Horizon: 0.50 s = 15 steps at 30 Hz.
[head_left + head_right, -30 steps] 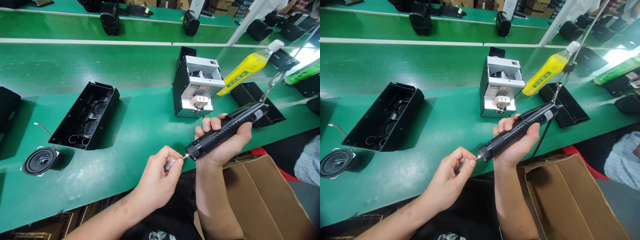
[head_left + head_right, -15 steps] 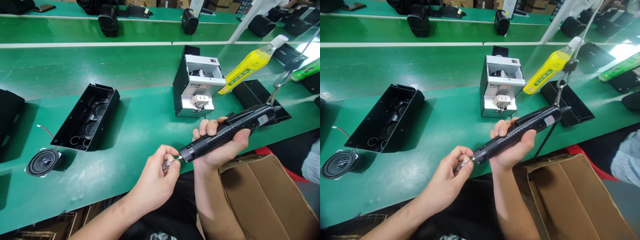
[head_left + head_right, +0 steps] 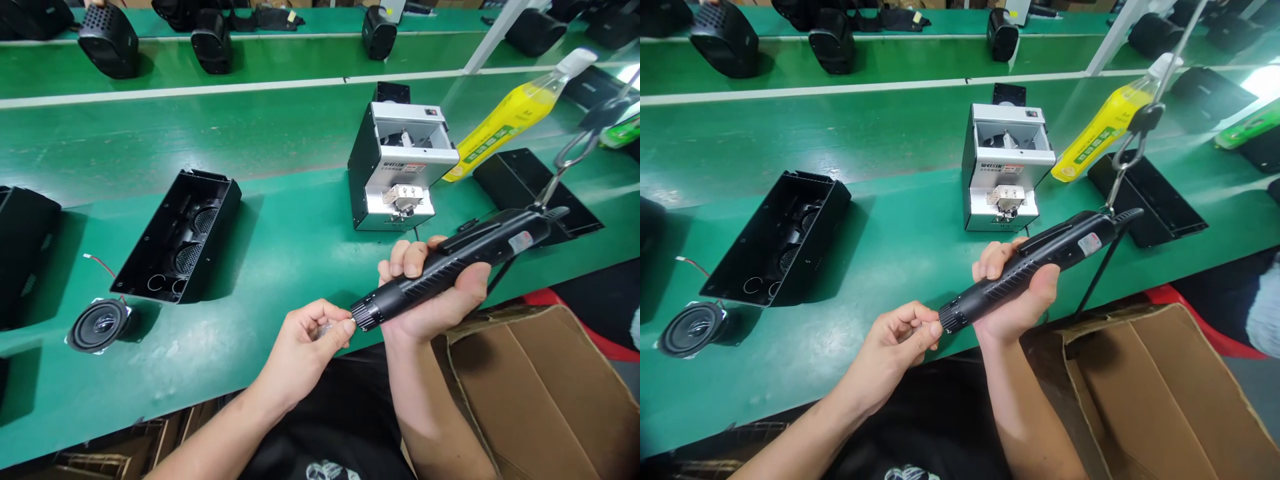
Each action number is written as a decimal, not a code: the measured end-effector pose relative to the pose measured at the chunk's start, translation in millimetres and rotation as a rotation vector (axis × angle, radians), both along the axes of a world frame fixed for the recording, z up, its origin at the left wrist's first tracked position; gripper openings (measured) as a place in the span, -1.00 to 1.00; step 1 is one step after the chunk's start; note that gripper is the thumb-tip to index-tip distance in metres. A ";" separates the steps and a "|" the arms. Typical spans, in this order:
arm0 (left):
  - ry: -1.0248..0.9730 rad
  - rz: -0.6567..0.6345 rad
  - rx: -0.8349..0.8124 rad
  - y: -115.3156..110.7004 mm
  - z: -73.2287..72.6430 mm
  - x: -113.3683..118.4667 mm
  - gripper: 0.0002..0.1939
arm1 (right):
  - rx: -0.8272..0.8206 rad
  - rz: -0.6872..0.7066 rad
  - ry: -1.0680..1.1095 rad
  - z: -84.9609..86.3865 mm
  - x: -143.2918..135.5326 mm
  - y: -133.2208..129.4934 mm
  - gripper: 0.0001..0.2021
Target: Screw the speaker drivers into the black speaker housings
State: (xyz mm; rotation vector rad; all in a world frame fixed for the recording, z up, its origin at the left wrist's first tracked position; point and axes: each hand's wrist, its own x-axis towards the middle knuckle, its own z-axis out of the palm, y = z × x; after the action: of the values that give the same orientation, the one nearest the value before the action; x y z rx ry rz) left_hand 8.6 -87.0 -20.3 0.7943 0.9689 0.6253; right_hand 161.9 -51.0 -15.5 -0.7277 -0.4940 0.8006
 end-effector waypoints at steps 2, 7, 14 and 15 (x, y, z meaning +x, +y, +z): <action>-0.013 0.009 -0.051 -1.2 -2.6 0.3 -0.58 | 0.004 0.010 0.006 -1.0 -1.4 -0.9 -0.53; -0.050 0.016 -0.156 -3.3 -2.0 -2.2 -0.54 | 0.027 0.023 0.028 -2.5 -7.3 -4.3 -0.58; -0.058 -0.009 -0.191 -2.5 11.5 -11.1 -0.52 | 0.080 0.061 0.059 -1.1 -12.7 -8.6 -0.57; -0.062 -0.019 -0.200 -2.3 11.7 -11.4 -0.51 | 0.088 0.066 0.068 -0.9 -13.3 -9.1 -0.57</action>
State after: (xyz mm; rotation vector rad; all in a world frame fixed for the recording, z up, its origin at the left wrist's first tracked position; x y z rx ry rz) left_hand -2.8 -89.2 -8.6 0.6034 0.9498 0.5244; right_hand 148.6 -60.1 -16.4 -0.6033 -0.4907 0.8574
